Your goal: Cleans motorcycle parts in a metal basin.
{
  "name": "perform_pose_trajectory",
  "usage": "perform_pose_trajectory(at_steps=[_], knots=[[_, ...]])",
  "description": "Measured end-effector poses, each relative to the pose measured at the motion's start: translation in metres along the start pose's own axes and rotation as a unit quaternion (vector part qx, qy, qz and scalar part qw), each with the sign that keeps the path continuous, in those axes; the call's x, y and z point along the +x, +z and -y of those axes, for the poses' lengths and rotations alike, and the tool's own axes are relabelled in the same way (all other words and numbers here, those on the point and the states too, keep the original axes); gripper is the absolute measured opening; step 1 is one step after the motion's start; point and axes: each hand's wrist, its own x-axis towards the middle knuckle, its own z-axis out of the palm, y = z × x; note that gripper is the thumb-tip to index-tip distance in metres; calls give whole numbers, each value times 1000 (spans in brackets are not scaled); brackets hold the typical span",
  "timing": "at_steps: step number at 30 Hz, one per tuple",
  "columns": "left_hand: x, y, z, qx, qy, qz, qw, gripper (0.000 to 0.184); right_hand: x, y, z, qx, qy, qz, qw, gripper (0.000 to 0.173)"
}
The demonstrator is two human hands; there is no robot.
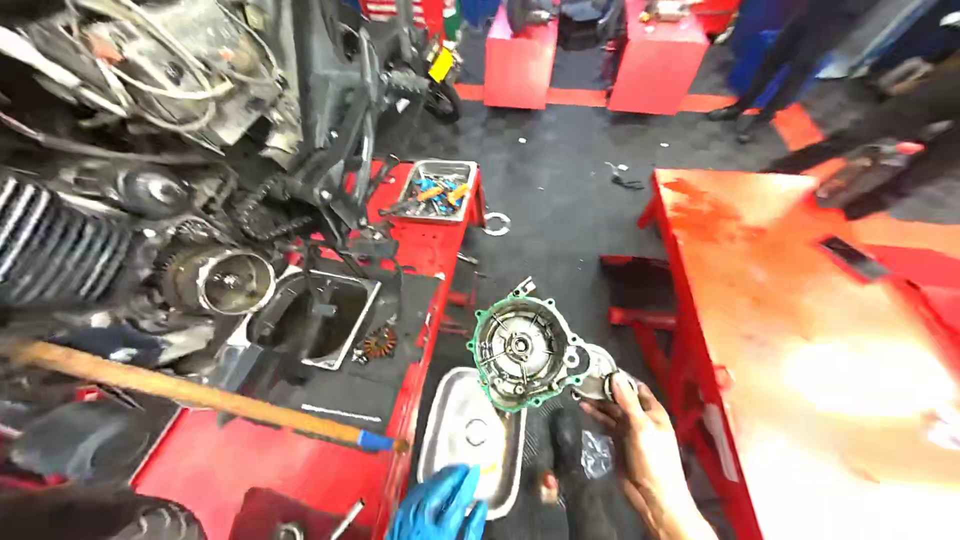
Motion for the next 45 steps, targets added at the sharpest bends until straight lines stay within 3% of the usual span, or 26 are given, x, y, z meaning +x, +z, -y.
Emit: perform_pose_trajectory(at_steps=[2,5,8,11,15,19,22,26,28,31,33,35,38,40,42,43,45], knots=[[21,-6,-26,9,79,9,997,38,-53,-17,1,-7,1,-48,999,33],[22,25,-53,25,158,39,986,41,-105,-36,-9,-19,19,-112,993,33],[-8,80,-56,49,154,72,984,36,-126,-65,-40,-45,52,-150,986,34],[-46,141,-36,5,80,147,986,30,-120,-104,-103,-116,92,-158,976,37],[-110,257,27,-36,-108,310,944,26,-81,-167,-248,-231,156,-131,951,42],[-177,378,126,-3,-246,467,849,30,-52,-214,-418,-359,231,-98,899,50],[-217,435,192,23,-271,491,827,28,-34,-234,-522,-391,279,-42,876,52],[-239,478,259,77,-240,441,861,24,-1,-237,-605,-378,329,57,863,54],[-239,496,294,107,-195,391,893,19,22,-237,-621,-491,254,162,817,58],[-224,527,350,150,-153,341,915,15,64,-251,-639,-680,-80,247,686,53],[-213,550,388,177,-127,328,919,16,101,-266,-652,-726,-170,274,608,57],[-204,574,421,203,-97,321,920,18,129,-286,-669,-768,-175,293,542,60],[-195,607,462,220,-58,311,923,17,157,-306,-682,-794,-224,312,471,42],[-193,625,487,218,-28,303,927,17,170,-303,-674,-801,-194,335,456,53],[-191,638,503,205,11,296,933,20,178,-294,-657,-815,-96,368,437,72],[-190,643,509,202,31,291,935,21,182,-294,-652,-810,-57,388,436,74],[-184,649,521,197,67,278,938,20,188,-302,-647,-787,-61,410,457,61]])
